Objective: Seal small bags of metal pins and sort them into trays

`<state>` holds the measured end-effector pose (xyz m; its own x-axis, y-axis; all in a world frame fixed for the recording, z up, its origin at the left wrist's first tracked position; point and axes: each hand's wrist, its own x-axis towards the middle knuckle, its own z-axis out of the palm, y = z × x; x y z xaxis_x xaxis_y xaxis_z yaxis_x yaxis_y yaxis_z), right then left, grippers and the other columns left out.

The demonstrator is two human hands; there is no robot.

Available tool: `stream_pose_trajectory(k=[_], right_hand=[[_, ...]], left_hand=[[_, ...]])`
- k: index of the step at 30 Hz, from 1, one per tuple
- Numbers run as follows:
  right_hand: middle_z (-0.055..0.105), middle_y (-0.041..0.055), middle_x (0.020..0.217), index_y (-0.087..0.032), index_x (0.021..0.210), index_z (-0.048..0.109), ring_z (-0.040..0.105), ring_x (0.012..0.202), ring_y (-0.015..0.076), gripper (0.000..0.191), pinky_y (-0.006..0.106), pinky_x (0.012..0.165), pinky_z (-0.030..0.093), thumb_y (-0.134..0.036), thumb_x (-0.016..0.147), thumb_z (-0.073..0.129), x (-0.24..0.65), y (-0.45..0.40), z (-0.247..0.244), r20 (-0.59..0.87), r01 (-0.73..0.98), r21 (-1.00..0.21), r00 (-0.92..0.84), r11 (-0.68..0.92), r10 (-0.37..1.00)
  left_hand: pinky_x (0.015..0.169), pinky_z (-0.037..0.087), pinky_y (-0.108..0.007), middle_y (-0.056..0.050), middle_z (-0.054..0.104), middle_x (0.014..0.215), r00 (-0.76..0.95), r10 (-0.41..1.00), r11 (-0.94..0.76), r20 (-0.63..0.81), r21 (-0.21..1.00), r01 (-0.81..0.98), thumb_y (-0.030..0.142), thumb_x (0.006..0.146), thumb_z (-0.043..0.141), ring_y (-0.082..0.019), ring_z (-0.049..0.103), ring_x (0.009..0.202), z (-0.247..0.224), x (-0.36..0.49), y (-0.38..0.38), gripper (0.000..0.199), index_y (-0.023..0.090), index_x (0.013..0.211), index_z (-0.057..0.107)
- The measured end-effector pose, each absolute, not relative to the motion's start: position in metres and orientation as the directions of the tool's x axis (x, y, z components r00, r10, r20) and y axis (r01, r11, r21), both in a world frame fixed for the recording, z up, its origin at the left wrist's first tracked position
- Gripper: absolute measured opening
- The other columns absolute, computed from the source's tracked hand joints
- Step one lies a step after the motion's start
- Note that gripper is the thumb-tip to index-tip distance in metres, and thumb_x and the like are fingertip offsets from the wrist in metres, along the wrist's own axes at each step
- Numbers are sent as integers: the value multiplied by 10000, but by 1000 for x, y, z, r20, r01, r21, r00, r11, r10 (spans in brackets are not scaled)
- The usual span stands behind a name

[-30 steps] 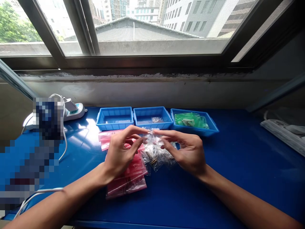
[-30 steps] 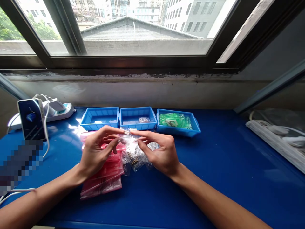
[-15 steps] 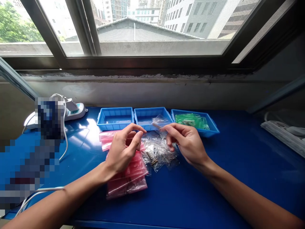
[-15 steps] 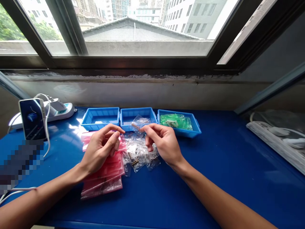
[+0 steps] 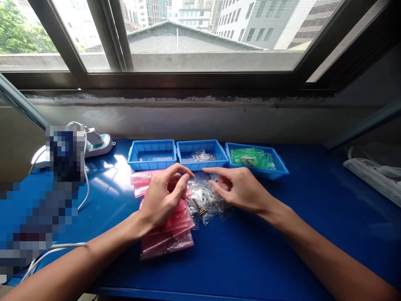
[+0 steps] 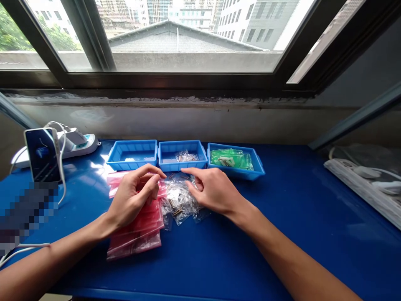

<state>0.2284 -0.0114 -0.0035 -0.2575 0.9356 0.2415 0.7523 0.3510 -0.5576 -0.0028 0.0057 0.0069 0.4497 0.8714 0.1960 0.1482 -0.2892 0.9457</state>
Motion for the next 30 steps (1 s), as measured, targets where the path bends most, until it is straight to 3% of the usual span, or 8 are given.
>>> stream_pose_trajectory(k=[3, 5, 8, 12, 14, 17, 21, 30], right_hand=[[689, 2, 561, -178, 1190, 815, 562, 447, 157, 338, 277, 464, 394, -226, 894, 658, 231, -10, -9, 180, 835, -400, -334, 379, 925], [750, 27, 623, -200, 1111, 844, 609, 478, 172, 273, 284, 485, 429, -254, 906, 672, 231, -9, -12, 223, 840, -386, -316, 381, 922], [806, 49, 720, -203, 1006, 865, 661, 521, 184, 218, 291, 505, 474, -280, 922, 680, 229, -9, -13, 298, 796, -475, -255, 375, 920], [838, 84, 857, -184, 948, 870, 733, 634, 214, 211, 301, 544, 543, -305, 915, 700, 222, -12, -8, 327, 617, -722, -95, 314, 940], [818, 79, 784, -183, 937, 870, 709, 595, 199, 217, 282, 504, 528, -333, 904, 717, 219, -14, -5, 271, 470, -846, -28, 252, 962], [662, 11, 545, -170, 943, 868, 518, 408, 114, 265, 233, 393, 406, -390, 891, 731, 215, -16, -2, 151, 266, -952, -17, 150, 988], [591, -13, 525, -164, 930, 867, 451, 394, 84, 321, 219, 387, 385, -459, 861, 760, 210, -18, -1, 82, 119, -989, -54, 88, 995], [613, -5, 541, -164, 975, 864, 478, 415, 86, 295, 211, 413, 412, -424, 885, 757, 206, -23, -5, 46, 95, -994, -119, 57, 992]], left_hand=[[525, 444, -226, 14, 595, 656, 456, 867, -300, 200, 941, 159, 303, 1031, 533, -117, 555, 567, 7, -2, 5, 202, 156, 975, 660], [523, 447, -225, 6, 609, 666, 461, 864, -309, 203, 937, 165, 297, 1029, 534, -118, 567, 573, 9, -2, 5, 213, 152, 947, 667], [520, 446, -225, -3, 621, 673, 460, 863, -320, 210, 932, 173, 289, 1027, 531, -119, 574, 576, 11, -2, 5, 225, 147, 926, 673], [493, 419, -221, 1, 605, 667, 439, 874, -317, 208, 929, 190, 289, 1019, 540, -116, 546, 562, 12, -2, 5, 209, 154, 924, 668], [480, 410, -216, 4, 599, 686, 422, 885, -297, 195, 935, 192, 297, 1015, 556, -114, 537, 560, 10, -2, 6, 180, 161, 962, 661], [489, 434, -213, -8, 635, 780, 403, 897, -279, 180, 939, 203, 322, 1003, 601, -114, 570, 588, 8, -1, 7, 177, 168, 1076, 646], [525, 472, -225, -8, 665, 773, 455, 876, -293, 158, 925, 241, 339, 994, 634, -127, 606, 603, 6, -1, 8, 193, 166, 1076, 664], [604, 534, -271, -40, 716, 791, 469, 869, -301, 159, 922, 244, 387, 989, 650, -162, 644, 667, 4, -1, 9, 267, 152, 874, 704]])
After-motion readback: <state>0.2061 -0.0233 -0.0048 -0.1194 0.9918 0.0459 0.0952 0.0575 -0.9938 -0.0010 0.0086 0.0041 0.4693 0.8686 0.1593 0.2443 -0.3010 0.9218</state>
